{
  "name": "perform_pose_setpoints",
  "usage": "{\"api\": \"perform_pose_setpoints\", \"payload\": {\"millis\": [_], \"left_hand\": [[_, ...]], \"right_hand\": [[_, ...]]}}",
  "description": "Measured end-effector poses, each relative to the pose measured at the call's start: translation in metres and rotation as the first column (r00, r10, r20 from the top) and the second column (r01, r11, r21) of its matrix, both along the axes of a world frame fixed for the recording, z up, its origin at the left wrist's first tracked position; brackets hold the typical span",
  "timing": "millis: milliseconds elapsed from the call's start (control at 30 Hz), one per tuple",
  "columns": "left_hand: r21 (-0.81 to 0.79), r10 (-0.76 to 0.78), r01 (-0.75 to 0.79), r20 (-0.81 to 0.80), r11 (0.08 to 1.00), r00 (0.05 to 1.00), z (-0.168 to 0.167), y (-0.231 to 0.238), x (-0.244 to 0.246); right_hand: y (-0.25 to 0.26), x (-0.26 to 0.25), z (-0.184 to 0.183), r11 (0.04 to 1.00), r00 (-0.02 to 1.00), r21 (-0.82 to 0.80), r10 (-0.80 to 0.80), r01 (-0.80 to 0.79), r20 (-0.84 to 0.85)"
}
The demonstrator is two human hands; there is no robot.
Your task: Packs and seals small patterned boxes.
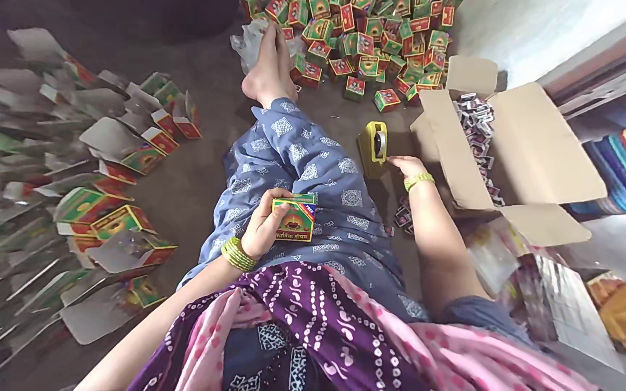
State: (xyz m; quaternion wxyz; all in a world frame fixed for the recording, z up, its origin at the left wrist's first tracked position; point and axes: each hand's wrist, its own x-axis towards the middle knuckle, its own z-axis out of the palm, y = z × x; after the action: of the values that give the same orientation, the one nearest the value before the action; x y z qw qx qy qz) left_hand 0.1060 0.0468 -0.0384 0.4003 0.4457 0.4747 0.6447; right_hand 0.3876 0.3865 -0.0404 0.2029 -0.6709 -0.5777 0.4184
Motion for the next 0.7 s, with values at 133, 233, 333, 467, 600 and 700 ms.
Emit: {"api": "perform_pose_setpoints", "payload": {"millis": [133, 233, 333, 467, 600, 700], "left_hand": [[-0.01, 0.001, -0.001, 0.008, 1.0, 1.0, -0.001, 0.0, 0.001], [-0.017, 0.003, -0.003, 0.014, 1.0, 1.0, 0.0, -0.001, 0.002], [-0.004, 0.019, -0.019, 0.033, 1.0, 0.999, -0.001, -0.002, 0.002], [-0.001, 0.031, -0.031, 0.039, 1.0, 0.999, -0.001, -0.002, 0.002], [0.012, 0.024, -0.024, 0.033, 1.0, 0.999, -0.002, -0.002, 0.003], [0.008, 0.022, -0.023, 0.038, 1.0, 0.999, -0.002, -0.002, 0.003]], "right_hand": [[-0.026, 0.005, 0.002, 1.0, 0.998, -0.027, -0.003, 0.005, 0.062], [-0.029, 0.006, 0.0, 0.999, 0.996, -0.032, 0.023, -0.02, 0.084], [-0.03, 0.002, 0.004, 0.999, 0.991, -0.046, 0.025, -0.019, 0.134], [-0.029, -0.002, -0.001, 0.999, 0.985, -0.039, -0.002, 0.009, 0.172], [-0.027, -0.003, -0.01, 1.0, 0.984, 0.015, 0.011, -0.014, 0.176], [-0.025, -0.006, -0.007, 0.995, 0.938, 0.073, 0.046, -0.075, 0.344]]}}
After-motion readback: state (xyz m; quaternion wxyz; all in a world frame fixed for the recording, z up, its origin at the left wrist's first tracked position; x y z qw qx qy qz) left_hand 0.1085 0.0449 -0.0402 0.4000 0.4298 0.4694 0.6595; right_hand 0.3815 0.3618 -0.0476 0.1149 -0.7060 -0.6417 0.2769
